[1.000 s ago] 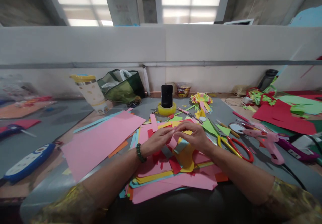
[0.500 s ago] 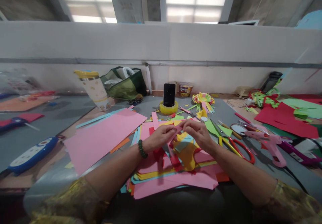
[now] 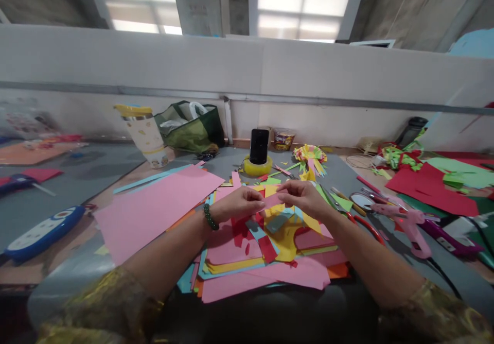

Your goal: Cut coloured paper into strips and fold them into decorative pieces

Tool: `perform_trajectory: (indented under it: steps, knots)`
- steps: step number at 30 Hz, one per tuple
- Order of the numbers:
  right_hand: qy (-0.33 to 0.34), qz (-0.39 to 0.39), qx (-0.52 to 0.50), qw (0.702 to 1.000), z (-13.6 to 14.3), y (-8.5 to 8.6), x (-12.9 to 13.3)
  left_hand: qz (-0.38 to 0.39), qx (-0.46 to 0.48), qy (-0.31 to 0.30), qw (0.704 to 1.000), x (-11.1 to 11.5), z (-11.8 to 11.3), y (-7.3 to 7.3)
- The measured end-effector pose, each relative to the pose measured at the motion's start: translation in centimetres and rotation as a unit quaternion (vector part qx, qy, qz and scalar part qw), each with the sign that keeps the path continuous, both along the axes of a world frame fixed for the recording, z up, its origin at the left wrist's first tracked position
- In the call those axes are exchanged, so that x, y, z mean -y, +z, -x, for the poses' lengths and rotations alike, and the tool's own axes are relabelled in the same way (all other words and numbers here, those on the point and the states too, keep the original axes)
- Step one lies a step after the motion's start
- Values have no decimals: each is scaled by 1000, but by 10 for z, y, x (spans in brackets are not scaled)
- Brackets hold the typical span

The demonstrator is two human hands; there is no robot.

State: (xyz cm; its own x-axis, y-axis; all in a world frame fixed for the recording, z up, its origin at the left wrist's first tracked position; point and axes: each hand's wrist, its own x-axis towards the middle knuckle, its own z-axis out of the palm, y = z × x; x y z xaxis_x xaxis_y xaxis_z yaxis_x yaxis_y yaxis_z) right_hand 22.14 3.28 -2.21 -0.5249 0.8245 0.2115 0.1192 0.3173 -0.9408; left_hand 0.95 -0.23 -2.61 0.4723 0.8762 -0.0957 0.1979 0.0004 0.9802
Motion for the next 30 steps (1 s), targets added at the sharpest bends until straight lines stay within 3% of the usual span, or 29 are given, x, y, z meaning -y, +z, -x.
perform_trajectory:
  steps: [8, 12, 15, 18, 21, 24, 30]
  knots:
    - [54, 74, 30, 995, -2, -3, 0, -11, -112, -90, 990, -2, 17, 19]
    - [63, 93, 2, 994, -1, -6, 1, 53, -61, -139, 987, 1, 17, 23]
    - [88, 97, -6, 991, 4, -11, 4, 132, 6, -181, 975, 4, 9, 16]
    - [105, 86, -23, 991, 6, -15, 6, 161, 36, -153, 974, 5, 2, 5]
    - [112, 72, -33, 991, 6, -17, 5, 119, 40, -107, 986, 5, 1, 0]
    - [114, 60, -29, 991, 5, -16, 3, 86, 27, -114, 989, 6, 2, 2]
    - [128, 63, -22, 989, 4, -14, 3, 112, -11, -124, 986, 6, -1, 7]
